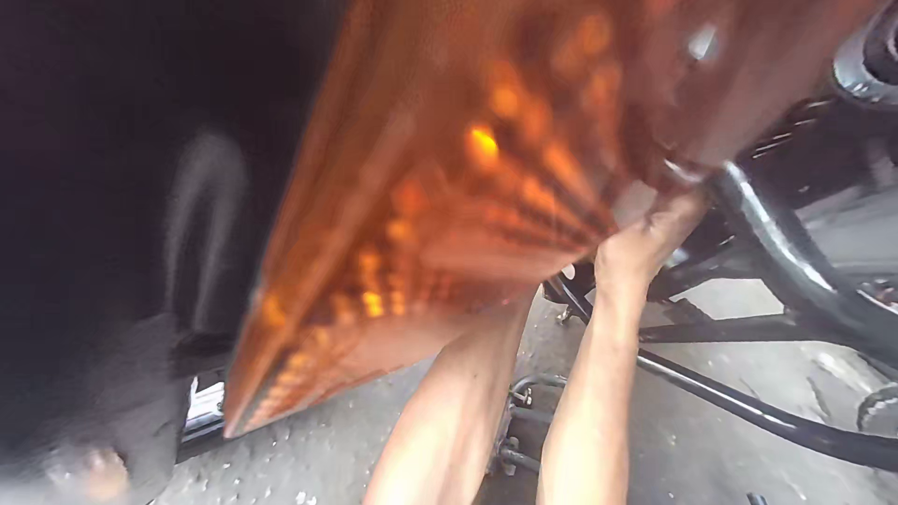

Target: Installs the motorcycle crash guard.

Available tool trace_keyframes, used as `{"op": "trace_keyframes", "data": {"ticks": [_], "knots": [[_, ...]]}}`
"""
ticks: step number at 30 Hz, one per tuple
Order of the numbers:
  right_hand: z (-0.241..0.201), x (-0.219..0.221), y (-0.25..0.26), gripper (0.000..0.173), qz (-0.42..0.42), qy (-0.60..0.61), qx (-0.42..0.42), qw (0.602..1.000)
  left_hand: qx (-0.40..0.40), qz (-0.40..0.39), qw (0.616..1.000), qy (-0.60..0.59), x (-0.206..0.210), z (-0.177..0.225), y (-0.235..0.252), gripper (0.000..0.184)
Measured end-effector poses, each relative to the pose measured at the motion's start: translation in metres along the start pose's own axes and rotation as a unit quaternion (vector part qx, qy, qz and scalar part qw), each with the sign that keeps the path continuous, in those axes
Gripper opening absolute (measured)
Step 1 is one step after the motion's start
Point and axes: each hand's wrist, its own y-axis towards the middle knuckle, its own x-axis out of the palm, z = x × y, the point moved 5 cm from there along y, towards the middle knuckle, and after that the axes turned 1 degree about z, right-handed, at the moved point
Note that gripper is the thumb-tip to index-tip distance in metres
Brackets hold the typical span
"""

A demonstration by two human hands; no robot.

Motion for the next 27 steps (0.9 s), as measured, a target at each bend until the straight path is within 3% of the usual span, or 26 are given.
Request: {"op": "trace_keyframes", "data": {"ticks": [3, 10, 14, 17, 22, 27], "knots": [[0.000, -0.002, 0.001, 0.031, -0.001, -0.043, -0.008, 0.999, 0.006, 0.004, 1.000, 0.009, 0.000, -0.001, 0.003, 0.031], [-0.007, 0.001, 0.001, 0.029, 0.037, -0.094, 0.030, 0.994, -0.001, 0.010, 0.999, 0.050, -0.001, 0.004, 0.010, 0.045], [-0.010, 0.001, -0.002, 0.033, 0.026, -0.058, 0.046, 0.997, -0.013, 0.000, 1.000, -0.008, 0.002, 0.008, -0.001, 0.037], [-0.012, 0.005, -0.004, 0.033, 0.010, -0.003, 0.066, 0.998, -0.038, -0.021, 0.997, -0.065, 0.004, 0.012, -0.005, 0.042], [-0.010, 0.002, -0.003, 0.026, 0.013, -0.012, 0.087, 0.996, -0.042, -0.006, 0.997, -0.059, 0.004, 0.011, -0.004, 0.038], [-0.013, 0.000, -0.001, 0.022, 0.006, -0.046, 0.101, 0.994, -0.085, 0.022, 0.993, -0.074, 0.003, 0.010, -0.002, 0.055]]}}
